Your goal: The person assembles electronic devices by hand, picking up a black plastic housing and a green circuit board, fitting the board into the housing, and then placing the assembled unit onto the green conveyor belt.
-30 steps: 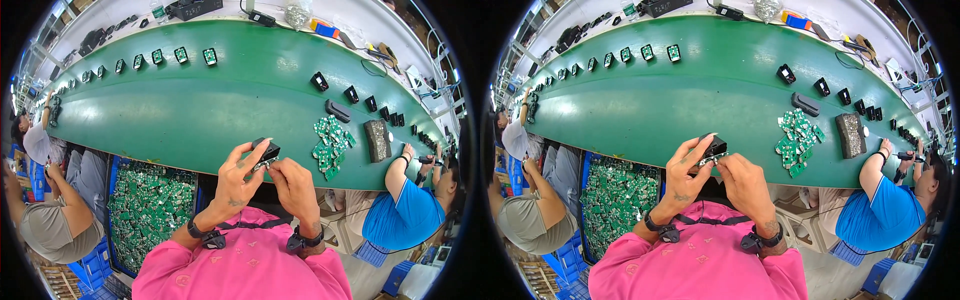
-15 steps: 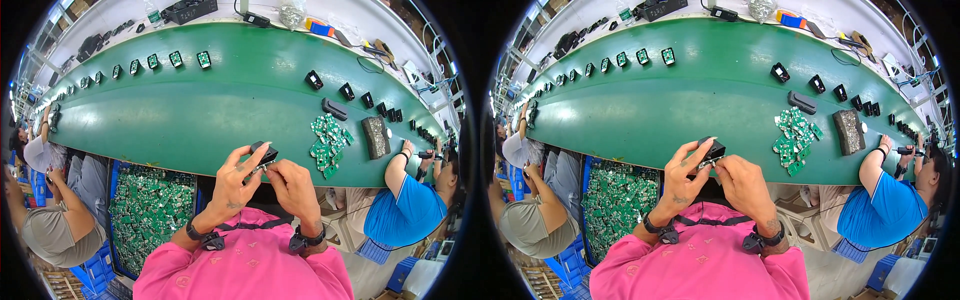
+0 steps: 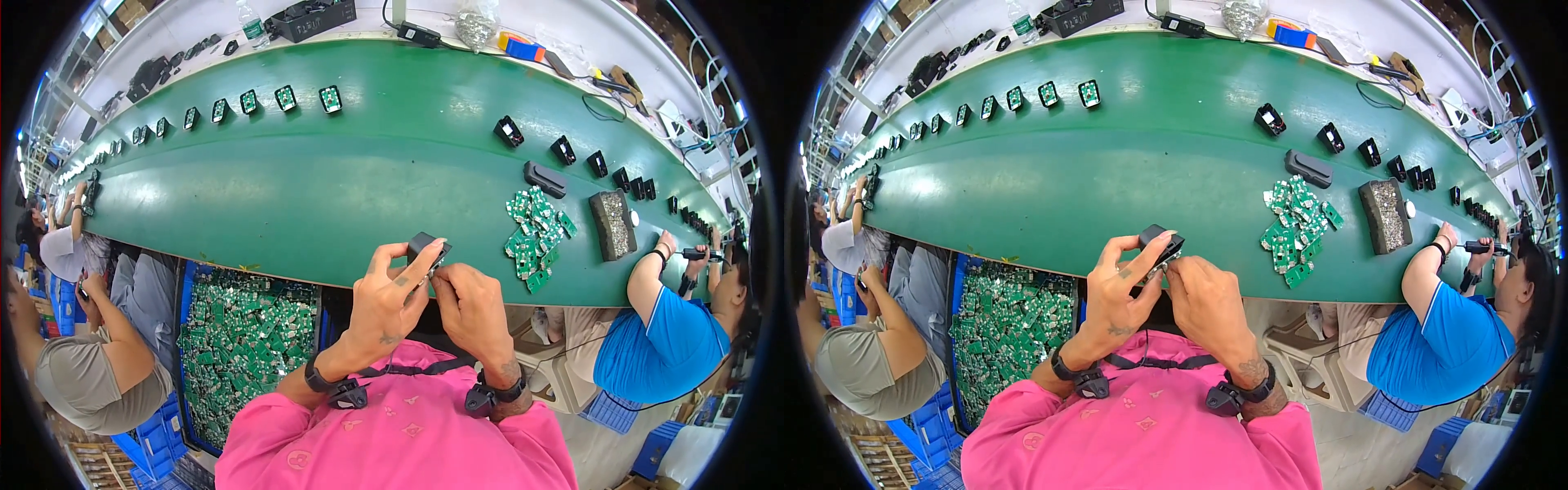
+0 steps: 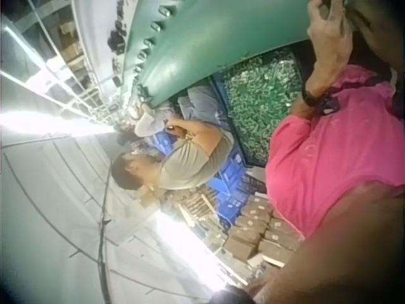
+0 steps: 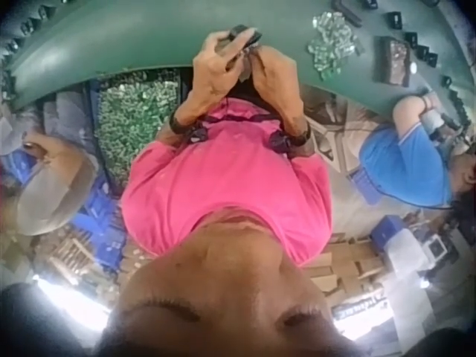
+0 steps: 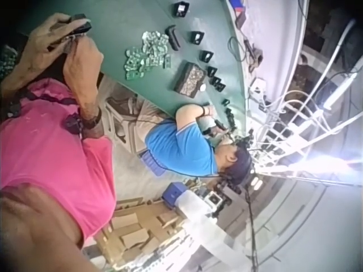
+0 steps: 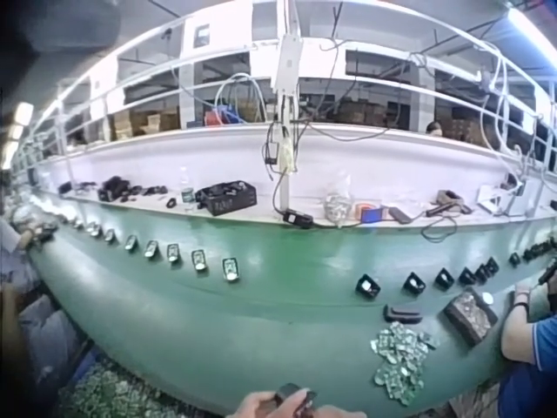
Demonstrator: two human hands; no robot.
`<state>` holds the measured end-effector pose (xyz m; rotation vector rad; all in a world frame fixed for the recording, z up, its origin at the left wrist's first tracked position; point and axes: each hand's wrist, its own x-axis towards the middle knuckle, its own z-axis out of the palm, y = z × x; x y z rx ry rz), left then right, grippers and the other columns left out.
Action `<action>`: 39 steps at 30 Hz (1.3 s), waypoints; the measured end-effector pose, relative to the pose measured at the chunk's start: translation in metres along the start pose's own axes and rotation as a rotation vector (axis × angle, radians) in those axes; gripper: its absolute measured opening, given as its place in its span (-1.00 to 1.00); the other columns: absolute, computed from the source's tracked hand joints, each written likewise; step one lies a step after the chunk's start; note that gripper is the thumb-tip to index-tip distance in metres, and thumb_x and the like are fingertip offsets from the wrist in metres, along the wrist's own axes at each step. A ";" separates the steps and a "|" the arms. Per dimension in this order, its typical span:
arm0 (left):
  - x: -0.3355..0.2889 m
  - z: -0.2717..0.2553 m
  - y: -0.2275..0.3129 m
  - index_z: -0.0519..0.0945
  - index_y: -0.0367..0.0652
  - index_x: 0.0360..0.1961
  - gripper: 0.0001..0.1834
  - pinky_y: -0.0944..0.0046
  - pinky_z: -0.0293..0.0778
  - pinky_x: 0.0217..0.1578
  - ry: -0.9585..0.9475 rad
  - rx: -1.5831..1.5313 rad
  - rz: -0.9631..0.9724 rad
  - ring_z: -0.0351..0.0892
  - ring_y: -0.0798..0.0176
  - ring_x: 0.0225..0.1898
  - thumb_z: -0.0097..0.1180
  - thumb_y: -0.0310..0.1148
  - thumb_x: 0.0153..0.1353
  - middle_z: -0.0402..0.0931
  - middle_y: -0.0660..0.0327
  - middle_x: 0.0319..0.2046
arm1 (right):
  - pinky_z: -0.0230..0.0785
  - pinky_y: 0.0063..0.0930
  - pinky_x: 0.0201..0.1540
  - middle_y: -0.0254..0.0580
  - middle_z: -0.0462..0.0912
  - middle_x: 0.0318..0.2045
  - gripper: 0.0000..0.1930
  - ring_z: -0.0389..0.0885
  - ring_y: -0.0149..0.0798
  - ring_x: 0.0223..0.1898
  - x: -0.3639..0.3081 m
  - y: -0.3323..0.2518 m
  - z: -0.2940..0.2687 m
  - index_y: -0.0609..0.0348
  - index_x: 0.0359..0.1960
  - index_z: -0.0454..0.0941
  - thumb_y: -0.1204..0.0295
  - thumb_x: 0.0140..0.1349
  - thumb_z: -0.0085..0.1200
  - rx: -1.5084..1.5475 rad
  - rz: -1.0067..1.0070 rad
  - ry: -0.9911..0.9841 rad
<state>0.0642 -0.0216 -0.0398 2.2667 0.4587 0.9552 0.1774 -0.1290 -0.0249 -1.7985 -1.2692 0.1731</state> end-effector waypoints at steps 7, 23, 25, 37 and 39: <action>-0.005 0.003 -0.014 0.53 -0.02 0.26 -0.41 0.26 0.63 -0.37 -0.140 -0.266 -0.240 0.68 0.26 -0.30 0.17 -0.62 0.17 0.44 0.06 -0.02 | 0.40 -0.29 -0.45 -0.04 0.61 -0.51 -0.91 0.61 -0.12 -0.50 -0.003 0.021 0.010 0.33 -0.34 0.56 0.53 0.24 0.16 0.150 0.150 -0.092; -0.016 0.021 -0.042 0.42 -0.22 0.32 -0.28 0.37 0.62 -0.11 -0.181 -0.692 -0.415 0.59 0.36 -0.07 0.36 -0.60 0.10 0.39 0.19 0.04 | 0.38 -0.48 -0.50 -0.17 0.62 -0.50 -0.82 0.58 -0.39 -0.57 -0.016 0.009 0.014 0.35 -0.34 0.58 0.44 0.28 0.24 0.510 0.260 0.121; -0.016 0.023 -0.040 0.42 -0.23 0.31 -0.30 0.37 0.61 -0.11 -0.186 -0.688 -0.395 0.58 0.36 -0.07 0.35 -0.60 0.11 0.39 0.19 0.03 | 0.37 -0.48 -0.51 -0.18 0.60 -0.50 -0.83 0.57 -0.38 -0.58 -0.016 0.022 0.021 0.34 -0.35 0.58 0.45 0.28 0.23 0.442 0.166 0.133; -0.013 0.029 -0.043 0.49 -0.24 0.19 -0.45 0.30 0.53 0.03 -0.126 -0.556 -0.199 0.54 0.21 0.05 0.21 -0.64 0.12 0.41 0.11 0.10 | 0.39 -0.18 -0.24 0.02 0.55 -0.42 -0.76 0.54 0.11 -0.31 -0.008 0.021 -0.003 0.31 -0.41 0.50 0.38 0.37 0.01 0.284 0.058 -0.216; -0.013 0.032 -0.041 0.49 -0.25 0.20 -0.46 0.29 0.53 0.03 -0.082 -0.578 -0.235 0.54 0.21 0.05 0.16 -0.68 0.13 0.41 0.10 0.10 | 0.39 -0.18 -0.24 0.02 0.55 -0.42 -0.77 0.55 0.10 -0.32 -0.007 0.022 -0.007 0.31 -0.40 0.51 0.39 0.36 0.03 0.218 0.030 -0.184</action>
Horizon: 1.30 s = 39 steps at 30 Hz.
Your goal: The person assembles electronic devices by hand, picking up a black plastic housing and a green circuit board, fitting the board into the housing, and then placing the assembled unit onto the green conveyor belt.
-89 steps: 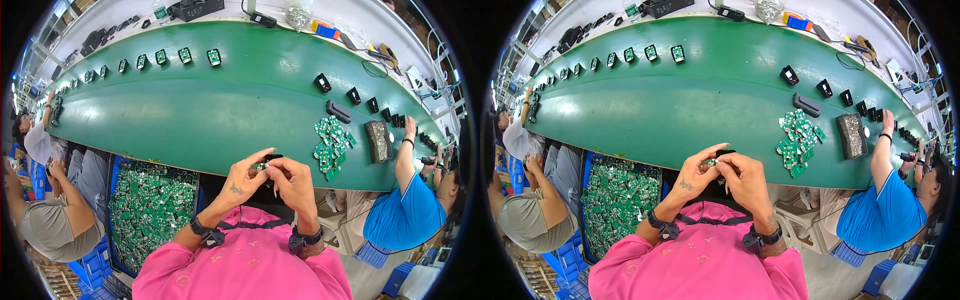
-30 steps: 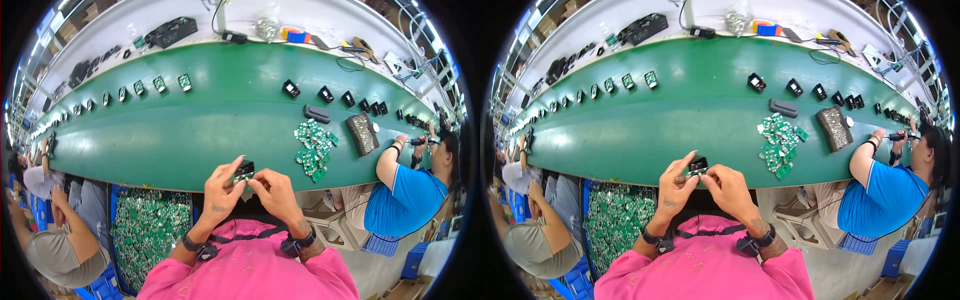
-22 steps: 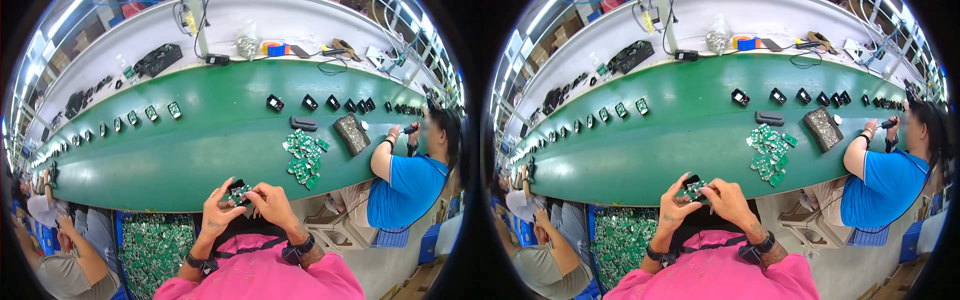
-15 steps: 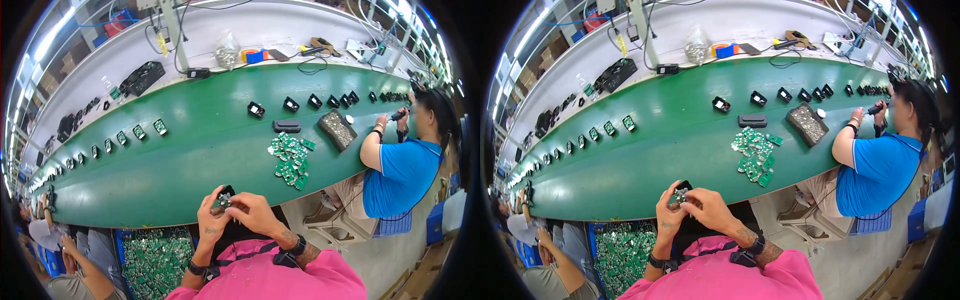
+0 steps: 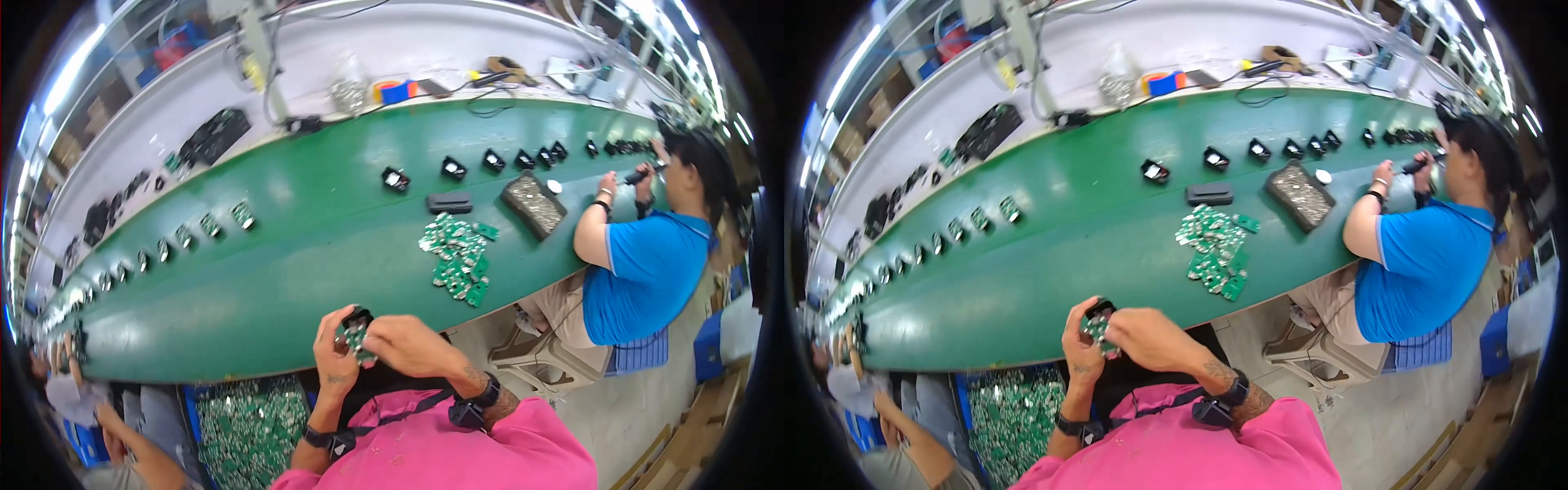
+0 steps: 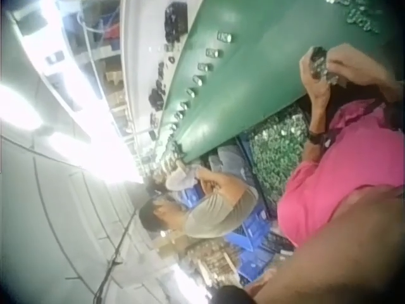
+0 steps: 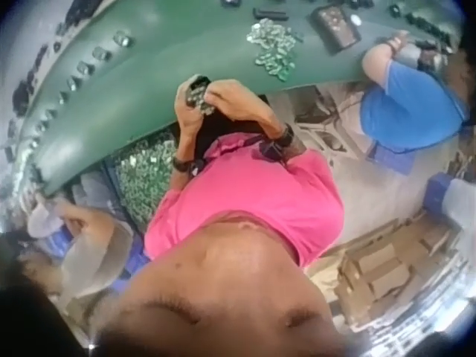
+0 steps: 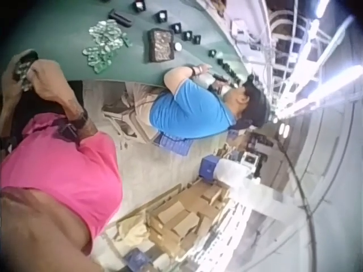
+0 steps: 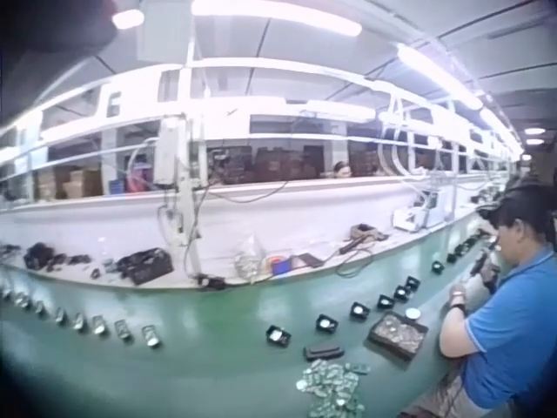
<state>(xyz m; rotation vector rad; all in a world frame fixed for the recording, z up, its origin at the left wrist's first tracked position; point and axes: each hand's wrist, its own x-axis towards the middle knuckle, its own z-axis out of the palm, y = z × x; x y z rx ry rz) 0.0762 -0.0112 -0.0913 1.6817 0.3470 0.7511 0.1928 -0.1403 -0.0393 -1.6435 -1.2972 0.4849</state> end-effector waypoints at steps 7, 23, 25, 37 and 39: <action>0.005 0.005 0.028 0.39 -0.29 0.30 -0.44 0.35 0.58 -0.08 0.006 -0.015 -0.003 0.57 0.32 -0.05 -0.08 -0.73 0.24 0.41 0.08 0.13 | 0.33 -0.35 -0.43 -0.07 0.57 -0.49 -0.85 0.53 -0.18 -0.50 0.002 -0.010 0.002 0.33 -0.38 0.57 0.46 0.28 0.16 -0.017 0.080 0.322; 0.002 0.004 0.031 0.43 -0.28 0.22 -0.62 0.39 0.57 -0.40 0.036 -0.103 -0.239 0.65 0.37 -0.32 -0.06 -0.43 0.41 0.63 0.09 -0.14 | 0.37 -0.39 -0.46 -0.10 0.59 -0.55 -0.77 0.54 -0.30 -0.57 0.006 0.005 0.016 0.35 -0.18 0.56 0.36 0.35 0.14 0.018 0.206 0.325; 0.007 0.006 0.013 0.43 -0.29 0.21 -0.62 0.39 0.58 -0.43 0.054 -0.025 -0.088 0.66 0.37 -0.34 -0.06 -0.42 0.41 0.63 0.07 -0.12 | 0.41 -0.35 -0.42 -0.05 0.60 -0.51 -0.72 0.57 -0.25 -0.54 0.007 0.001 0.021 0.36 -0.05 0.53 0.35 0.39 0.07 0.052 0.201 0.326; 0.021 0.003 0.027 0.42 -0.35 0.14 -0.69 0.29 0.71 -0.43 -0.101 -0.114 -0.310 0.69 0.23 -0.23 -0.07 -0.46 0.42 0.59 -0.07 -0.06 | 0.47 -0.21 -0.39 0.14 0.62 -0.47 -0.61 0.68 0.04 -0.47 0.014 0.015 0.024 0.31 0.23 0.44 0.38 0.44 -0.07 -0.047 0.182 0.272; 0.021 0.007 0.019 0.41 -0.30 0.15 -0.69 0.37 0.68 -0.44 -0.061 -0.044 -0.157 0.64 0.36 -0.33 -0.08 -0.51 0.42 0.60 0.08 -0.19 | 0.47 -0.17 -0.41 0.13 0.62 -0.50 -0.61 0.68 0.06 -0.49 0.017 0.015 0.026 0.30 0.23 0.43 0.39 0.43 -0.05 -0.084 0.151 0.303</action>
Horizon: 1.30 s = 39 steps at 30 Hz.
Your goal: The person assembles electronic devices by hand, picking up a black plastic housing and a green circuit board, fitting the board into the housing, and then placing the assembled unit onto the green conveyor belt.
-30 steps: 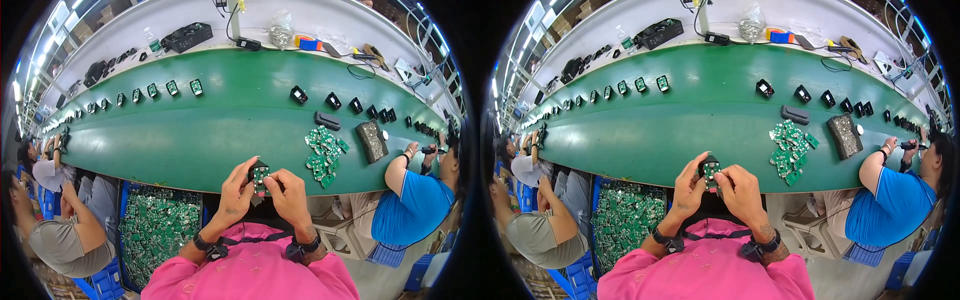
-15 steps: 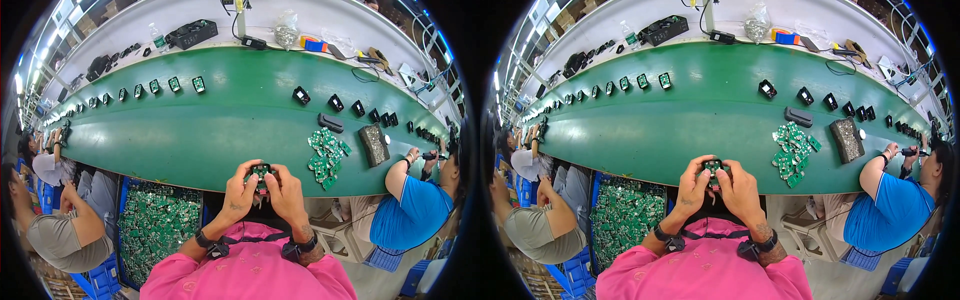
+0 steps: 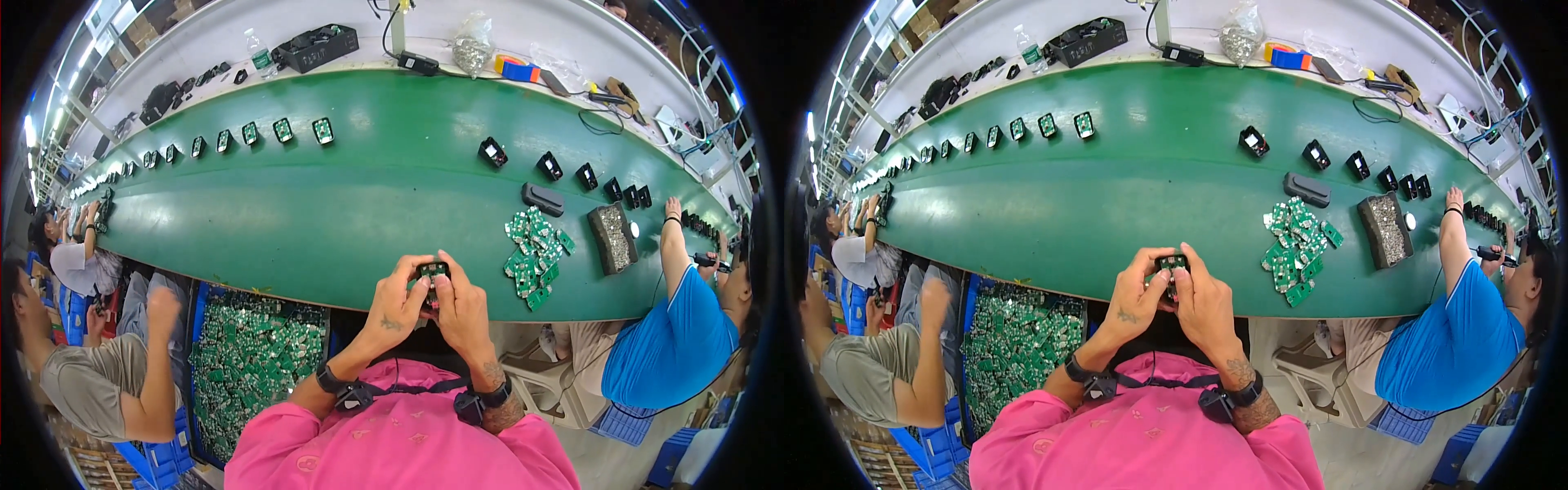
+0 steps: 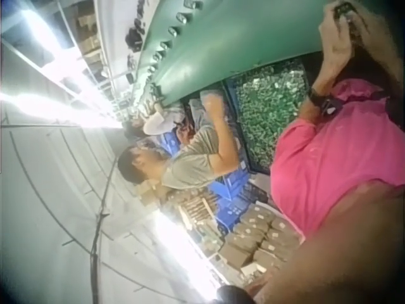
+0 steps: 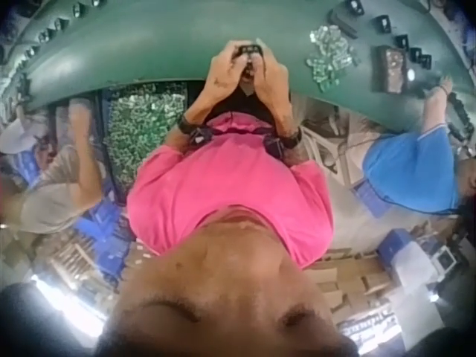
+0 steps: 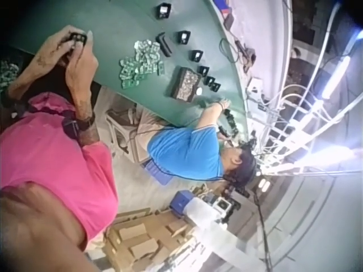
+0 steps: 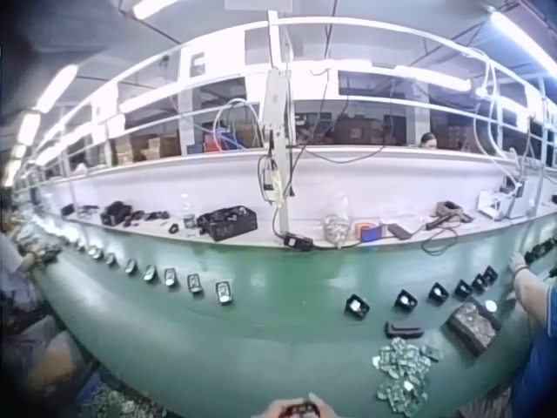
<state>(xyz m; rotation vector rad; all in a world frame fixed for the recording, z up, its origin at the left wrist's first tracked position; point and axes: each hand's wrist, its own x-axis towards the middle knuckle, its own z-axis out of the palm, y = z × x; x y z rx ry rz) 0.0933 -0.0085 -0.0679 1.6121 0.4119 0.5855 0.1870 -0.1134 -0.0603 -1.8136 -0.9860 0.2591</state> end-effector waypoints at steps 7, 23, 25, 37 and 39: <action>0.009 0.007 -0.012 0.46 -0.30 0.12 -0.70 0.33 0.68 -0.48 0.072 0.016 -0.040 0.65 0.35 -0.36 -0.07 -0.53 0.40 0.62 0.08 -0.18 | 0.43 -0.44 -0.42 -0.09 0.58 -0.52 -0.60 0.49 -0.46 -0.51 0.007 0.029 0.020 0.25 0.23 0.50 0.40 0.40 0.00 0.251 0.043 0.122; 0.293 -0.125 -0.124 0.48 -0.25 0.13 -0.68 0.22 0.55 -0.72 0.353 0.270 -0.036 0.64 0.13 -0.69 -0.08 -0.43 0.41 0.64 -0.03 -0.36 | 0.51 -0.01 -0.12 0.21 0.69 -0.36 -0.58 0.71 0.14 -0.24 0.221 0.155 -0.030 0.37 -0.16 0.59 0.23 0.11 0.28 -0.625 0.060 0.609; 0.298 -0.118 -0.119 0.46 -0.31 0.20 -0.59 0.10 0.63 -0.48 0.291 0.434 -0.106 0.72 0.02 -0.47 0.00 -0.32 0.40 0.64 -0.16 -0.20 | 0.51 -0.02 -0.16 0.09 0.70 -0.44 -0.59 0.71 0.13 -0.30 0.235 0.172 -0.049 0.37 -0.22 0.63 0.21 0.08 0.32 -0.602 0.150 0.469; 0.087 -0.002 -0.063 0.18 -0.19 0.39 -0.40 0.36 0.46 -0.56 0.096 0.136 0.148 0.51 0.37 -0.54 -0.01 -0.19 0.43 0.54 0.11 -0.27 | 0.43 -0.50 -0.43 -0.24 0.68 -0.54 -0.69 0.58 -0.46 -0.52 0.068 0.039 0.002 0.42 -0.23 0.66 0.37 0.13 0.35 0.143 0.173 -0.035; 0.059 0.007 -0.044 0.19 -0.17 0.36 -0.49 0.37 0.40 -0.57 0.048 -0.079 -0.124 0.44 0.44 -0.58 -0.11 -0.23 0.49 0.49 0.23 -0.42 | 0.44 -0.47 -0.45 -0.17 0.70 -0.52 -0.78 0.61 -0.41 -0.54 0.043 0.037 0.001 0.41 -0.27 0.66 0.44 0.18 0.26 0.164 0.154 0.049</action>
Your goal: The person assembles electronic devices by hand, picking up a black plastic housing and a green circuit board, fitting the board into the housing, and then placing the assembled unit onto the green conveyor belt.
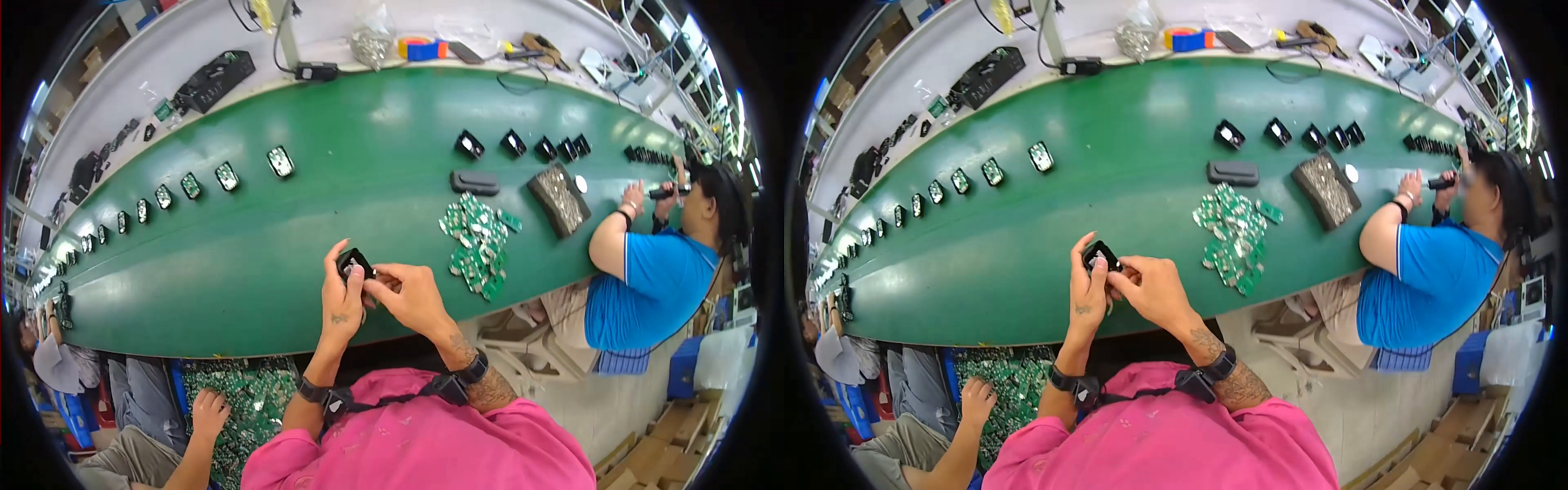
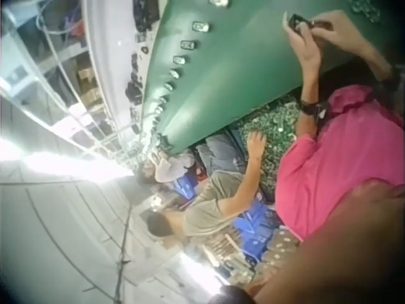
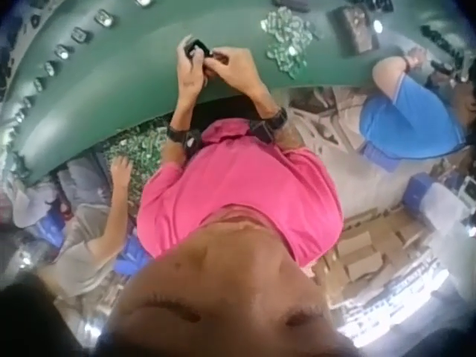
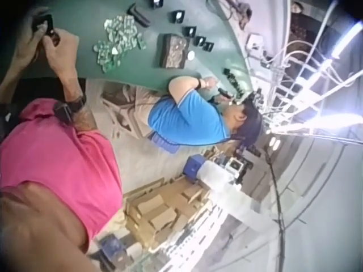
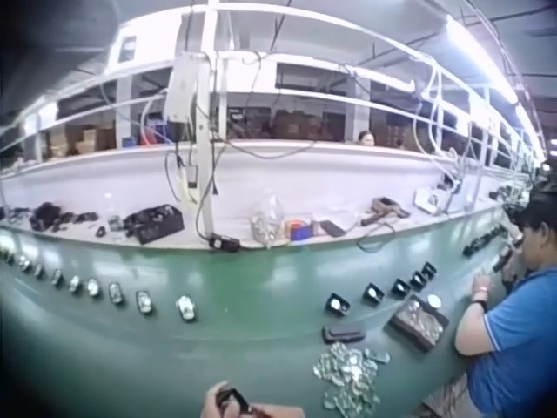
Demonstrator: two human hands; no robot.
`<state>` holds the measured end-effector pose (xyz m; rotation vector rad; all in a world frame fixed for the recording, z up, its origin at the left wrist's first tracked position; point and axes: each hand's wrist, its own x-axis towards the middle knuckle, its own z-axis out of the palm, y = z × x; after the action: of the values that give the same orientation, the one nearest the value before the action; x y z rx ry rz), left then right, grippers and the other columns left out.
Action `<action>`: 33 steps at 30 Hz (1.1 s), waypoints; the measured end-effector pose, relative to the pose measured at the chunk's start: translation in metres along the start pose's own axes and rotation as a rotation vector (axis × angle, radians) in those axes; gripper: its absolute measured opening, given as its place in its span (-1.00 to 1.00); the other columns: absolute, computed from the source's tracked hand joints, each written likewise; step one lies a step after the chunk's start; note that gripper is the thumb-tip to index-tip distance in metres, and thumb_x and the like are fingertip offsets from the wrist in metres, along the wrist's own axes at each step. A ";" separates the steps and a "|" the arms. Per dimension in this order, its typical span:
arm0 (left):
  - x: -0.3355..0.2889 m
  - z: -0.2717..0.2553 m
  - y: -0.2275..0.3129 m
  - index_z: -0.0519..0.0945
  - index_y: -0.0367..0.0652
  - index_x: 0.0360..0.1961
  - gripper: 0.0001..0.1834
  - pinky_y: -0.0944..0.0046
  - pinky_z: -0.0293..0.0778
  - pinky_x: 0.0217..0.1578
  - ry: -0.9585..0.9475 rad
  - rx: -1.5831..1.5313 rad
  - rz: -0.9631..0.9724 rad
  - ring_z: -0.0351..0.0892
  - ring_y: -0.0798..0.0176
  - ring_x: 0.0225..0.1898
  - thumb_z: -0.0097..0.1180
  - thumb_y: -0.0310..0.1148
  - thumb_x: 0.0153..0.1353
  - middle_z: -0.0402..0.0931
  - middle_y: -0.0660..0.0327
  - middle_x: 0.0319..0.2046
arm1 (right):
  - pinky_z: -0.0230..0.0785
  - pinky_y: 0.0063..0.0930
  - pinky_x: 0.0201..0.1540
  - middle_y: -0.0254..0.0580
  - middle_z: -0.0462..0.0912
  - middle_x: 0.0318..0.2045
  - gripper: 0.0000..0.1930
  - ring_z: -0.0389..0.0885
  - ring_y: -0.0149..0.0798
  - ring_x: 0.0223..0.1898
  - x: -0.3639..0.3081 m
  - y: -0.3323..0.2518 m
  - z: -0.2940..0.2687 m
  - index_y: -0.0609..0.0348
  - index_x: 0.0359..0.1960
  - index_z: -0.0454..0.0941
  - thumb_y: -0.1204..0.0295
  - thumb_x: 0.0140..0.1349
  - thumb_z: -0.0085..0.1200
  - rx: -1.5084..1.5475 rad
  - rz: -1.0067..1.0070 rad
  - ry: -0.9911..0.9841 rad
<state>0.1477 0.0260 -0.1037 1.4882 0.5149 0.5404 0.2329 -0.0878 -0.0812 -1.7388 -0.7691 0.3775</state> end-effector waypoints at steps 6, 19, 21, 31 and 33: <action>-0.040 0.018 -0.006 0.23 -0.11 0.29 -0.51 0.47 0.33 -0.64 -0.059 -0.079 -0.098 0.41 0.48 -0.60 -0.16 -0.03 0.53 0.45 0.26 -0.41 | 0.48 -0.36 -0.45 -0.06 0.71 -0.48 -0.85 0.67 -0.20 -0.53 -0.047 -0.010 -0.017 0.32 -0.28 0.68 0.46 0.24 0.21 -0.100 -0.075 -0.011; -0.064 -0.001 -0.002 0.30 -0.09 0.25 -0.61 0.48 0.43 -0.69 -0.120 -0.463 -0.275 0.60 0.31 -0.56 -0.16 -0.14 0.54 0.55 0.05 -0.07 | 0.45 -0.11 -0.06 0.06 0.61 -0.22 -0.58 0.60 0.12 -0.11 -0.031 0.052 -0.104 0.31 -0.03 0.54 0.47 0.06 0.34 -0.798 0.111 0.200; -0.065 -0.004 -0.002 0.28 -0.10 0.27 -0.59 0.46 0.46 -0.67 -0.086 -0.487 -0.280 0.62 0.29 -0.54 -0.14 -0.15 0.53 0.53 0.04 -0.03 | 0.48 -0.18 -0.11 0.02 0.60 -0.28 -0.64 0.62 0.10 -0.16 -0.026 0.056 -0.109 0.34 -0.14 0.54 0.48 0.03 0.35 -0.792 0.068 0.201; -0.053 0.001 0.021 0.26 -0.13 0.29 -0.56 0.48 0.42 -0.62 -0.222 -0.434 -0.320 0.61 0.33 -0.50 -0.04 -0.35 0.44 0.51 0.06 -0.03 | 0.00 -0.73 -0.68 -0.43 0.50 -0.64 -0.81 0.30 -0.63 -0.70 -0.054 -0.011 -0.095 0.18 -0.48 0.53 0.43 0.30 0.20 0.392 0.330 0.001; -0.052 0.003 0.025 0.26 -0.13 0.29 -0.57 0.48 0.42 -0.62 -0.231 -0.420 -0.324 0.61 0.34 -0.50 -0.05 -0.36 0.44 0.52 0.07 -0.05 | -0.02 -0.72 -0.69 -0.43 0.49 -0.65 -0.78 0.30 -0.64 -0.70 -0.054 -0.015 -0.068 0.18 -0.49 0.53 0.40 0.33 0.18 0.537 0.397 -0.027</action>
<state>0.1087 -0.0090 -0.0791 1.0228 0.4182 0.1995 0.2303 -0.1709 -0.0529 -1.3644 -0.2905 0.7998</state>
